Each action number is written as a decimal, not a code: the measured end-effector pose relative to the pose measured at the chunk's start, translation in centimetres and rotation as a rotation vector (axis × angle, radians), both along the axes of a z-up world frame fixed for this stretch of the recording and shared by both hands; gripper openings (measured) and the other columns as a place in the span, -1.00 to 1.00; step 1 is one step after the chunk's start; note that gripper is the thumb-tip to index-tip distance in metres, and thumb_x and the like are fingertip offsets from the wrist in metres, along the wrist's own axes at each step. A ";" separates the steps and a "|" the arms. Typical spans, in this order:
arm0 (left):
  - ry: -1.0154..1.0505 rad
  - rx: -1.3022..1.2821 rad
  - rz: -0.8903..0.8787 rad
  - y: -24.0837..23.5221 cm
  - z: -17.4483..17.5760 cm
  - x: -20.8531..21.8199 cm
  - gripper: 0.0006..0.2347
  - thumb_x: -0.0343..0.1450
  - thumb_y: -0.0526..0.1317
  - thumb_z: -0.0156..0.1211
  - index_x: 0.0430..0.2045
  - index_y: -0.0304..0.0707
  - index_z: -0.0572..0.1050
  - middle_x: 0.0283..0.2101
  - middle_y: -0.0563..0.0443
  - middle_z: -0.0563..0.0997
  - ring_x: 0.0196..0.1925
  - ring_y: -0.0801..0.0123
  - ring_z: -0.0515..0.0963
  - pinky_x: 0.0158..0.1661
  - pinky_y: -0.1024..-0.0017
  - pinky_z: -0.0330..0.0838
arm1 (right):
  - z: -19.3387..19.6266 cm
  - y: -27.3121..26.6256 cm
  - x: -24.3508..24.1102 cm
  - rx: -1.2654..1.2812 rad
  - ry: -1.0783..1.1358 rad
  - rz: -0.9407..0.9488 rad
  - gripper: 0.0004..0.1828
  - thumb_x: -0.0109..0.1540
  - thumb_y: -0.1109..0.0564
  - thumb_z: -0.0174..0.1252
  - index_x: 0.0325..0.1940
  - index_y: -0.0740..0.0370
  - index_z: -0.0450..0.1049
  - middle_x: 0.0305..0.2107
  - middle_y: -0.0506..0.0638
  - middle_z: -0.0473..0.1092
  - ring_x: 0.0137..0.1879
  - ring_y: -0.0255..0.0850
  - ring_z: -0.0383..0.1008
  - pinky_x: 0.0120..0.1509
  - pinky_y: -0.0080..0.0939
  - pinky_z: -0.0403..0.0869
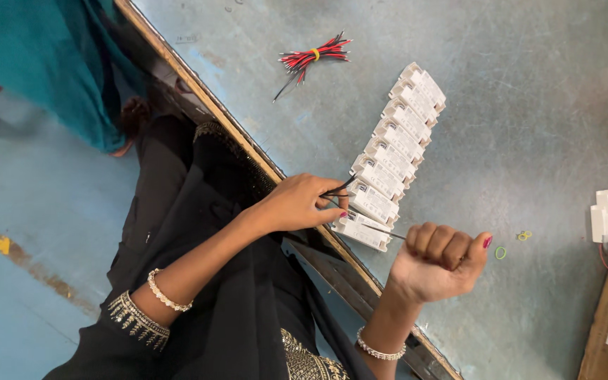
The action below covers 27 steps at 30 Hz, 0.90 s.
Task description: The person uses a screwdriver to attach red and black wires to a row of white plastic electrical components on a workbench. They repeatedly insert wire ends into terminals and tighten screws to secure them.
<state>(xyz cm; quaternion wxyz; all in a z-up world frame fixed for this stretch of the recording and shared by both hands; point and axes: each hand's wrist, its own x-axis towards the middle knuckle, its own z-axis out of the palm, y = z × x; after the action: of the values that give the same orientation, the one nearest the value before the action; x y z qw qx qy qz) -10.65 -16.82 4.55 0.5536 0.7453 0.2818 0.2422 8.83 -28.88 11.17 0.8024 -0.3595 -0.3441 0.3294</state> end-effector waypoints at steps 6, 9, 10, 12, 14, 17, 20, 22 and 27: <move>-0.007 -0.027 0.055 -0.2 0.1 0.3 -0.85 0.24 -0.11 0.32 -0.45 -0.10 0.58 -0.72 0.10 0.39 -0.65 0.30 0.40 -0.49 0.31 0.30 | -0.6 0.6 -0.7 0.007 -0.161 -0.037 -0.37 0.52 -0.08 -0.20 -0.63 0.00 -0.14 -0.80 -0.21 -0.20 -0.65 -0.39 -0.36 -0.55 -0.24 -0.25; -0.006 -0.030 0.070 -0.3 -0.2 0.4 -0.83 0.22 -0.10 0.33 -0.48 -0.13 0.59 -0.71 0.09 0.43 -0.64 0.31 0.44 -0.49 0.32 0.32 | -0.9 1.0 -1.1 -0.005 -0.137 -0.029 -0.37 0.51 -0.07 -0.19 -0.64 0.00 -0.13 -0.77 -0.20 -0.18 -0.63 -0.38 -0.34 -0.54 -0.24 -0.23; 0.010 -0.033 0.068 -0.2 -0.3 0.4 -0.83 0.22 -0.09 0.33 -0.47 -0.13 0.59 -0.71 0.08 0.44 -0.64 0.30 0.45 -0.49 0.31 0.33 | -0.9 1.1 -1.3 -0.013 -0.105 -0.017 -0.37 0.52 -0.07 -0.19 -0.63 0.01 -0.12 -0.77 -0.20 -0.17 -0.64 -0.38 -0.33 -0.54 -0.24 -0.22; 0.028 -0.039 0.071 -0.2 -0.6 0.6 -0.82 0.21 -0.08 0.33 -0.47 -0.14 0.60 -0.70 0.06 0.46 -0.64 0.29 0.47 -0.48 0.32 0.35 | -1.0 1.4 -1.6 -0.026 -0.103 -0.031 -0.37 0.52 -0.06 -0.18 -0.63 0.01 -0.12 -0.76 -0.19 -0.16 -0.65 -0.39 -0.32 -0.56 -0.26 -0.21; 0.036 -0.044 0.080 -0.3 -0.7 0.7 -0.81 0.21 -0.08 0.32 -0.47 -0.16 0.61 -0.69 0.05 0.49 -0.64 0.31 0.51 -0.48 0.33 0.38 | -0.9 1.6 -2.0 -0.038 -0.160 -0.084 -0.38 0.52 -0.06 -0.17 -0.62 0.01 -0.11 -0.75 -0.19 -0.16 -0.65 -0.40 -0.32 -0.57 -0.29 -0.22; -0.089 0.009 0.092 -0.3 -0.9 0.8 -0.81 0.20 -0.09 0.32 -0.50 -0.18 0.61 -0.58 0.09 0.59 -0.57 0.38 0.58 -0.46 0.37 0.43 | -0.7 1.8 -2.9 -0.053 -0.201 -0.155 -0.39 0.51 -0.05 -0.16 -0.61 0.02 -0.10 -0.75 -0.18 -0.14 -0.60 -0.37 -0.30 -0.57 -0.29 -0.21; 0.012 -0.030 0.071 -0.3 -1.0 0.8 -0.82 0.20 -0.09 0.32 -0.52 -0.18 0.62 -0.67 -0.01 0.54 -0.63 0.28 0.53 -0.47 0.33 0.41 | -0.4 2.0 -3.7 -0.069 -0.233 -0.215 -0.40 0.52 -0.04 -0.17 -0.60 0.02 -0.11 -0.74 -0.18 -0.14 -0.66 -0.41 -0.29 -0.57 -0.30 -0.21; -0.004 -0.019 0.081 -0.3 -0.9 0.7 -0.82 0.20 -0.09 0.31 -0.51 -0.17 0.61 -0.67 0.01 0.54 -0.62 0.29 0.55 -0.47 0.33 0.42 | -0.3 2.0 -4.2 -0.084 -0.238 -0.241 -0.41 0.51 -0.04 -0.16 -0.60 0.03 -0.10 -0.74 -0.17 -0.14 -0.61 -0.39 -0.28 -0.57 -0.30 -0.20; 0.008 0.001 0.094 -0.4 -0.9 0.8 -0.81 0.20 -0.07 0.31 -0.51 -0.17 0.60 -0.67 0.01 0.54 -0.62 0.24 0.55 -0.48 0.31 0.40 | -0.4 2.2 -5.2 -0.084 -0.269 -0.315 -0.41 0.51 -0.03 -0.15 -0.59 0.04 -0.11 -0.73 -0.17 -0.14 -0.59 -0.39 -0.25 -0.57 -0.31 -0.21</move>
<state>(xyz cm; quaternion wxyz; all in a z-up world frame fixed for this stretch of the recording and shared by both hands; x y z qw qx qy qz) -9.85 -17.27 3.62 0.5400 0.7324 0.3187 0.2654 3.68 -26.71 10.81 0.7752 -0.4826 -0.3737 0.1631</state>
